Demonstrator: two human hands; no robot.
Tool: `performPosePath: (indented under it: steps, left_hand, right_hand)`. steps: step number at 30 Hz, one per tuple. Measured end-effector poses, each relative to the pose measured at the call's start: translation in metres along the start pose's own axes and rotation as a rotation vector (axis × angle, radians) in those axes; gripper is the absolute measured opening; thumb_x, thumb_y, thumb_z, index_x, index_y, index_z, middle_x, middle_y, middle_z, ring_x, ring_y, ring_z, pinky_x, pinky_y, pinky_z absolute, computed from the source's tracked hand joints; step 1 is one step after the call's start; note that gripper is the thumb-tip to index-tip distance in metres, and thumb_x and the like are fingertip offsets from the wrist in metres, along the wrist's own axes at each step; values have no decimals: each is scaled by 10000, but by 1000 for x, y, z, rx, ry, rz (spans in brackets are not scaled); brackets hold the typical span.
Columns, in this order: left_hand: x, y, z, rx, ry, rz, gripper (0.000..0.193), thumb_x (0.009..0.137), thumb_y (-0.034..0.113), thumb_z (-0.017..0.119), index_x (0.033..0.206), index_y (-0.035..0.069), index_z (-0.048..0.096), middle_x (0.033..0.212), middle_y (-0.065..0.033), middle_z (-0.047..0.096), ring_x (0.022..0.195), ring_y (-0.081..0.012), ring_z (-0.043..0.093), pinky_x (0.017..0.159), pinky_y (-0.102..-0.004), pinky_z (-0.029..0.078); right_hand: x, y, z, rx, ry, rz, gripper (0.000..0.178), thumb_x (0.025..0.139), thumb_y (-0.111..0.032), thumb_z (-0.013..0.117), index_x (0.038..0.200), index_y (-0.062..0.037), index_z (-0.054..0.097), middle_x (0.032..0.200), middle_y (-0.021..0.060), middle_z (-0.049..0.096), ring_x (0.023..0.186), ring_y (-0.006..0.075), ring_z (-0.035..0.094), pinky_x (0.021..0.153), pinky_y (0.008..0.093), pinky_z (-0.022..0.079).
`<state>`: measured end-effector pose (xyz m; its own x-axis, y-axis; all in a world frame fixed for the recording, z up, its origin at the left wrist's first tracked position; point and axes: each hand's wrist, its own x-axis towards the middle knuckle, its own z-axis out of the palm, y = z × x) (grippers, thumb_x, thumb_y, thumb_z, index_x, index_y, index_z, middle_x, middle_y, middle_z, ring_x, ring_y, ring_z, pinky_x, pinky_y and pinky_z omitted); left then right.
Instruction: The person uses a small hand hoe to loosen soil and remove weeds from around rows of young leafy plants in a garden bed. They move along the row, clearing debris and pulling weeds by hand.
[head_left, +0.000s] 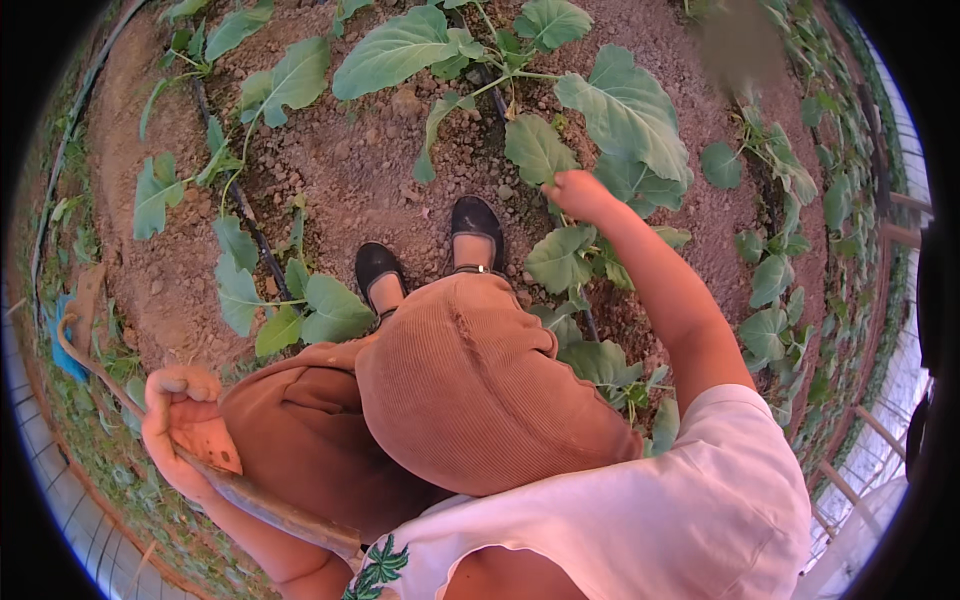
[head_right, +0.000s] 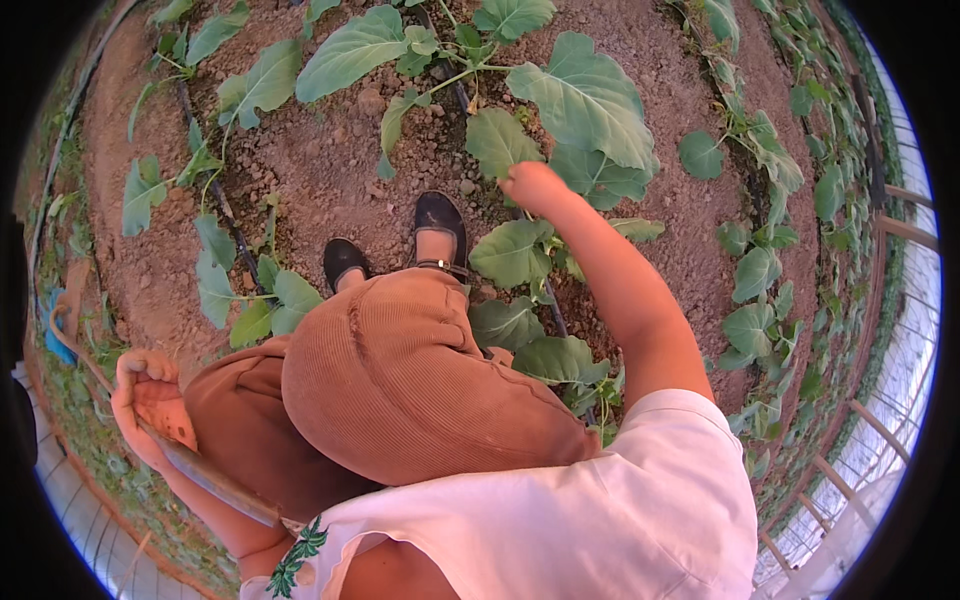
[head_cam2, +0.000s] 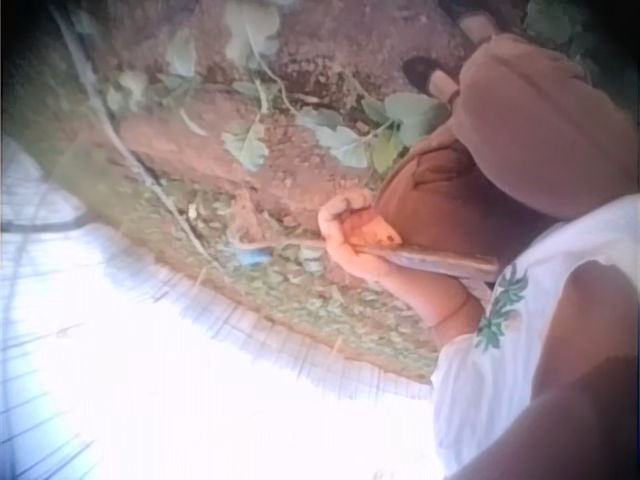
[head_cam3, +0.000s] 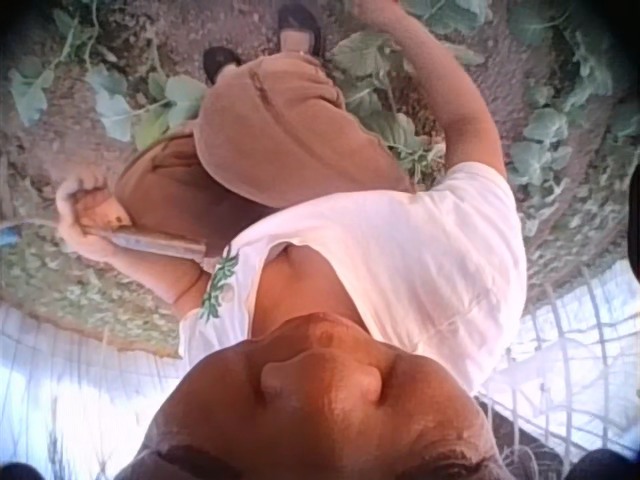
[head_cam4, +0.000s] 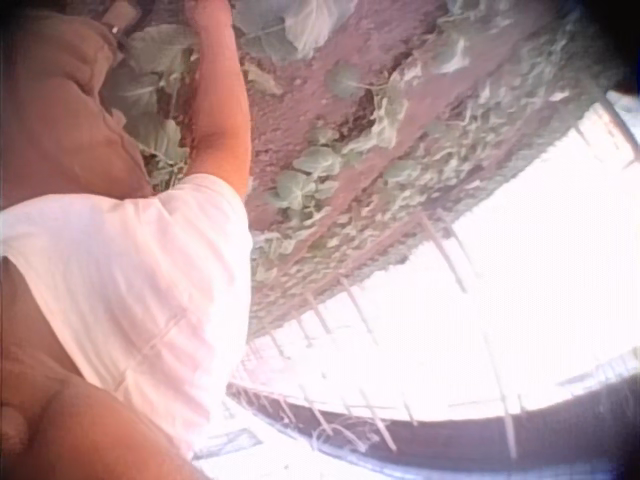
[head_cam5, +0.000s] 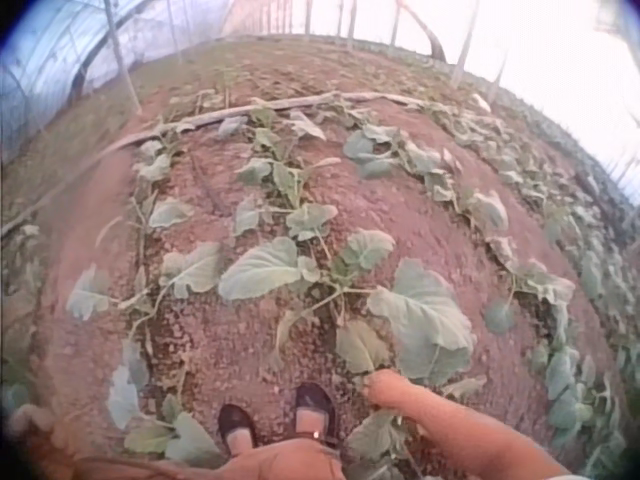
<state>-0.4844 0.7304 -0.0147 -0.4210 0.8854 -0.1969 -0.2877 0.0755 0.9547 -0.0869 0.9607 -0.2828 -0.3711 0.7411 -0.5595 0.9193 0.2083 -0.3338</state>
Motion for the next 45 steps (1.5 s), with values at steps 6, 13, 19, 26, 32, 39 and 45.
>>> performPosePath:
  steps: [6,13,19,26,32,39,45]
  left_hand:
    - [2,1,1,21,28,-24,238,905,248,408,908,21,482,792,-87,473,743,-190,402,719,-316,341]
    - [10,1,13,86,43,-66,261,887,284,411,875,32,473,739,-74,438,697,-173,373,678,-310,321]
    - [19,-1,18,139,15,-83,266,883,295,418,864,34,468,721,-74,434,675,-168,373,655,-303,315]
    - [17,-1,16,157,17,-84,255,881,283,418,862,33,465,712,-69,421,671,-162,370,644,-295,308]
    - [15,0,13,66,56,-81,244,878,273,414,863,34,460,724,-64,418,682,-159,371,651,-293,301]
    - [13,2,13,108,29,-84,252,878,272,413,876,26,470,730,-76,439,691,-169,386,656,-295,311]
    - [14,1,12,118,22,-69,265,883,275,413,875,18,474,739,-86,450,692,-176,394,664,-305,327]
  right_hand:
    - [98,76,4,1222,525,611,374,942,-398,441,1109,-74,523,634,88,578,391,145,473,367,299,358]
    - [182,138,84,443,792,-94,295,752,-80,616,1045,-44,623,822,167,648,786,332,616,745,415,475]
    - [154,115,57,456,618,42,293,764,-103,627,1052,-56,611,834,153,632,783,294,611,705,404,478]
    - [135,114,32,873,685,259,292,777,-129,638,1061,-71,598,849,136,614,778,250,605,658,390,482]
    - [102,104,17,1210,650,453,294,788,-152,649,1068,-84,586,862,122,599,774,212,601,617,378,485]
    - [41,-15,60,-165,128,-291,269,758,-180,649,1014,-119,591,914,113,613,883,284,622,707,411,510]
    - [56,-12,82,-315,157,-349,90,798,-180,583,850,-106,592,824,100,616,754,309,632,637,421,508]
